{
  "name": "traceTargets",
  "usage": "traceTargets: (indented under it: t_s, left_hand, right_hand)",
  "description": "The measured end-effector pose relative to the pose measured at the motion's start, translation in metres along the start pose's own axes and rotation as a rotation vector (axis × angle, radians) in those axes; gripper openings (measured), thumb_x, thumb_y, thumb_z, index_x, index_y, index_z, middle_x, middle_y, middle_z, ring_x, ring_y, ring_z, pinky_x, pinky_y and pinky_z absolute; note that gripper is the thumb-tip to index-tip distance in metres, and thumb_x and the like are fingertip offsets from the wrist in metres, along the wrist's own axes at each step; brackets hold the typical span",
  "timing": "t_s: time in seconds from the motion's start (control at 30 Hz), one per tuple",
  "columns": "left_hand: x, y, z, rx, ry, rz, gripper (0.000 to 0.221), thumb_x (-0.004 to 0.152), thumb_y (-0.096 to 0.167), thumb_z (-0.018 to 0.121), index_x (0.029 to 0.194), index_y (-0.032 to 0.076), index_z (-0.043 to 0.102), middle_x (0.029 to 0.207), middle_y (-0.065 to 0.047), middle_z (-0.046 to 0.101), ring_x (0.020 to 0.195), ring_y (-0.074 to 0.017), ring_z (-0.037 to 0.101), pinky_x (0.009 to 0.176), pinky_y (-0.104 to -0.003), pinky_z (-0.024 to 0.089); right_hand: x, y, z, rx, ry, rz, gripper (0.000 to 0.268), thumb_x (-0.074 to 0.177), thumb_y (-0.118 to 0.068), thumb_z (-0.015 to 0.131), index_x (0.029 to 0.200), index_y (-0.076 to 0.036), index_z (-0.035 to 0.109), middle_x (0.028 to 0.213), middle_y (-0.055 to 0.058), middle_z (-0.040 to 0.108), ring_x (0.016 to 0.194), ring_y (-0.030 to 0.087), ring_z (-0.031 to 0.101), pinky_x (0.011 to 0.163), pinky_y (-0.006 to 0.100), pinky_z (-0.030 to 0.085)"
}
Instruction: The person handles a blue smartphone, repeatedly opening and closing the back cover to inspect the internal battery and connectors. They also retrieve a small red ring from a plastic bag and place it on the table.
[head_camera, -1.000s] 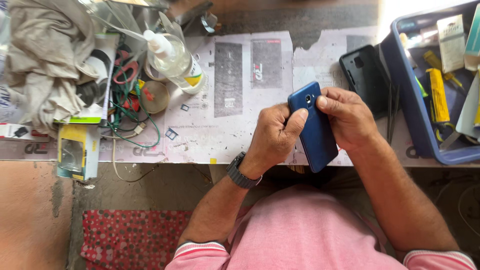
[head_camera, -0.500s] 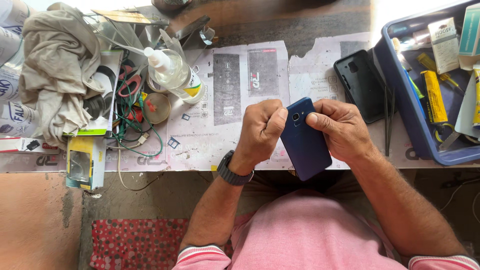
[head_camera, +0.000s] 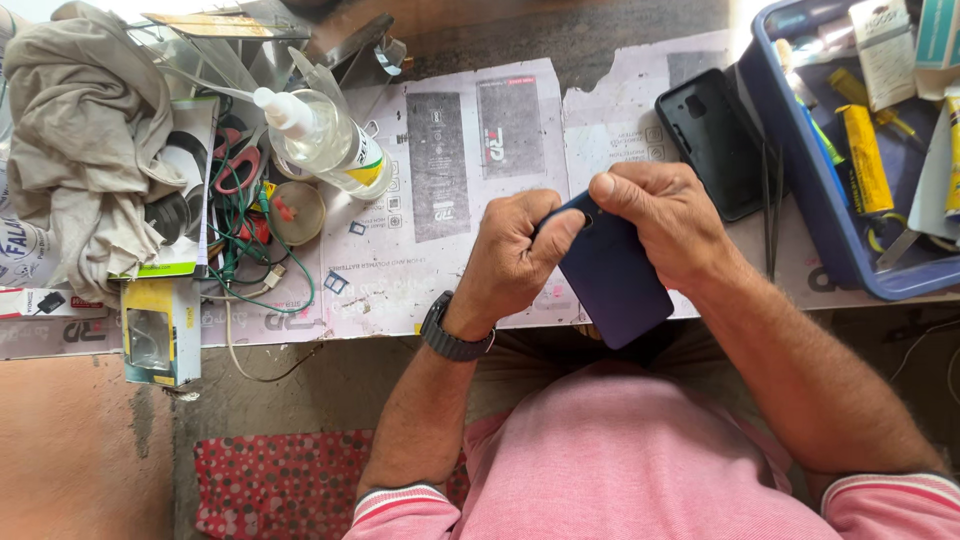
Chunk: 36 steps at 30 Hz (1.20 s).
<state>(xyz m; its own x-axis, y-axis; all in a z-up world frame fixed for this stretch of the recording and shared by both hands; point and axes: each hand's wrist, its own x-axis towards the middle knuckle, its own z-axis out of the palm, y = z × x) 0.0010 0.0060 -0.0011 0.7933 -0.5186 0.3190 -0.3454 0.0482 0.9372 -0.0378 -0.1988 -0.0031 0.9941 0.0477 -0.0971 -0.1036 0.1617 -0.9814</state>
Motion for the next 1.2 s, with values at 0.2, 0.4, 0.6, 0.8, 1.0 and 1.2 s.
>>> traceTargets:
  t_s: [0.2,0.4,0.6,0.8,1.0,1.2]
  left_hand:
    - [0.005,-0.017,0.002,-0.101,0.191,0.083,0.038,0.111,0.02,0.056,0.076,0.004,0.051,0.071,0.003,0.042,0.067,-0.0064,0.039,0.058,-0.029,0.034]
    - [0.006,-0.03,0.001,-0.251,0.259,-0.097,0.044,0.11,0.025,0.058,0.071,0.008,0.049,0.062,0.008,0.041,0.056,-0.0026,0.034,0.047,-0.024,0.026]
    - [-0.001,-0.028,0.021,-0.389,0.304,-0.137,0.04,0.108,0.033,0.06,0.081,0.005,0.066,0.06,0.006,0.052,0.052,-0.0021,0.041,0.044,-0.023,0.028]
    - [-0.002,-0.029,0.022,-0.402,0.218,-0.15,0.035,0.109,0.031,0.061,0.099,-0.001,0.071,0.074,0.005,0.06,0.062,-0.0017,0.046,0.053,-0.021,0.036]
    - [-0.014,-0.019,0.038,-0.385,0.153,-0.17,0.033,0.109,0.027,0.062,0.107,-0.003,0.073,0.082,0.003,0.066,0.072,-0.0014,0.052,0.061,-0.019,0.043]
    - [-0.018,-0.011,0.033,-0.316,0.058,-0.145,0.033,0.108,0.029,0.062,0.107,-0.002,0.071,0.084,0.005,0.066,0.074,-0.0013,0.055,0.063,-0.021,0.046]
  right_hand:
    - [-0.003,0.0,-0.005,0.176,-0.113,0.209,0.029,0.096,-0.032,0.068,0.094,-0.003,0.07,0.075,-0.002,0.064,0.062,0.006,0.058,0.051,0.022,0.05]
    - [-0.011,0.013,-0.012,0.08,-0.067,0.145,0.032,0.1,-0.031,0.067,0.09,-0.001,0.07,0.073,0.0,0.064,0.06,0.005,0.057,0.049,0.022,0.047]
    - [-0.01,0.013,-0.01,0.155,-0.005,0.095,0.031,0.102,-0.028,0.07,0.09,0.0,0.068,0.075,0.002,0.063,0.059,0.006,0.056,0.048,0.022,0.046]
    - [-0.013,0.008,-0.002,0.234,0.014,0.036,0.027,0.101,-0.026,0.069,0.096,0.001,0.07,0.08,0.005,0.067,0.064,0.009,0.062,0.055,0.024,0.054]
    - [-0.014,0.013,-0.005,0.258,0.033,-0.029,0.028,0.104,-0.025,0.069,0.096,0.002,0.069,0.081,0.004,0.066,0.066,0.007,0.06,0.055,0.022,0.051]
    - [-0.02,0.006,-0.005,0.168,0.1,-0.003,0.03,0.104,-0.027,0.067,0.093,0.001,0.071,0.081,0.003,0.066,0.066,0.006,0.059,0.055,0.021,0.05]
